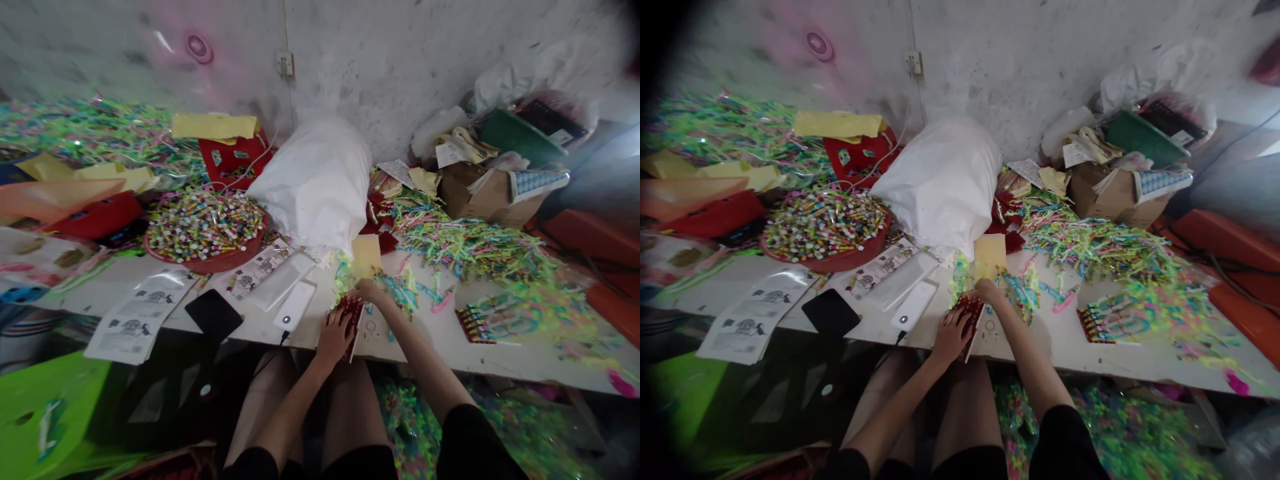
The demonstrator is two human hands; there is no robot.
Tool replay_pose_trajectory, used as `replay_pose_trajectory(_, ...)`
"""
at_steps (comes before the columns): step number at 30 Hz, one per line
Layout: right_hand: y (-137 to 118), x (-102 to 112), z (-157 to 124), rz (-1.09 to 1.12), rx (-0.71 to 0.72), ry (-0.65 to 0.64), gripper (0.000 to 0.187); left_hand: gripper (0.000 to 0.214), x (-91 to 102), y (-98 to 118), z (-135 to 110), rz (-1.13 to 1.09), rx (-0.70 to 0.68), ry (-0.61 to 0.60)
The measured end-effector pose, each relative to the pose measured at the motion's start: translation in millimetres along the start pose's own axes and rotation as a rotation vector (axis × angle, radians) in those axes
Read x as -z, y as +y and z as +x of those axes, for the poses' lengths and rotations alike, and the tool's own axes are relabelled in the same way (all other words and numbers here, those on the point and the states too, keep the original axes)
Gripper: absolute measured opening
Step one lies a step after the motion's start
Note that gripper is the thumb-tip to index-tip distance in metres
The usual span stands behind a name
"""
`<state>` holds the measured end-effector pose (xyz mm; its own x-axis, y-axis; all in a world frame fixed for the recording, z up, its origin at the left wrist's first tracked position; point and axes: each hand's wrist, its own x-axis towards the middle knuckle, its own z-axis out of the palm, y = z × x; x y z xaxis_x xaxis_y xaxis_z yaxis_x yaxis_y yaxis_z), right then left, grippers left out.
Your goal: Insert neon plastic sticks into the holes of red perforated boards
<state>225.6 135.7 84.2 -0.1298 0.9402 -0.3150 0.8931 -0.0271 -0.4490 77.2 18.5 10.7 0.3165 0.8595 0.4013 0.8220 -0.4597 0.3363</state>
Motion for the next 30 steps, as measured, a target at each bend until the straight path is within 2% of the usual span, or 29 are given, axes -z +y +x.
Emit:
replay_pose_trajectory(3, 1.9, 1.0, -7.8, 0.028, 0.029, -0.011, 0.027, 0.033, 0.5, -0.1, -0.4, -0.002, 0.000, 0.002)
replay_pose_trajectory(6, 10.1, 4.8, -15.4, 0.107, 0.068, -0.071, 0.018, 0.033, 1.2, -0.3, -0.7, -0.006, 0.007, 0.005)
replay_pose_trajectory(8, 17.0, 7.9, -17.1, 0.164, 0.008, -0.079, 0.017, 0.032, 1.6, -0.3, -0.7, -0.012, 0.009, 0.006)
replay_pose_trajectory(12, 23.0, 6.4, -12.2, 0.116, -0.231, 0.106, 0.026, 0.032, 1.4, -0.2, -0.6, -0.017, 0.006, -0.002)
replay_pose_trajectory(16, 15.7, -11.3, -4.5, 0.008, -0.312, 0.280, 0.031, 0.031, 0.6, 0.1, -0.9, -0.006, 0.011, 0.007)
replay_pose_trajectory(19, 11.7, -23.1, 1.4, 0.000, -0.342, 0.338, 0.032, 0.031, 0.2, 0.1, -1.6, -0.005, 0.001, 0.020)
replay_pose_trajectory(24, 23.0, -18.2, 8.6, 0.136, -0.337, 0.336, 0.025, 0.031, -1.6, -0.7, -2.5, -0.016, 0.004, 0.020)
replay_pose_trajectory(30, 45.3, -9.7, -3.1, 0.488, -0.179, 0.287, 0.024, 0.032, 0.0, -0.2, -1.2, -0.039, 0.012, 0.007)
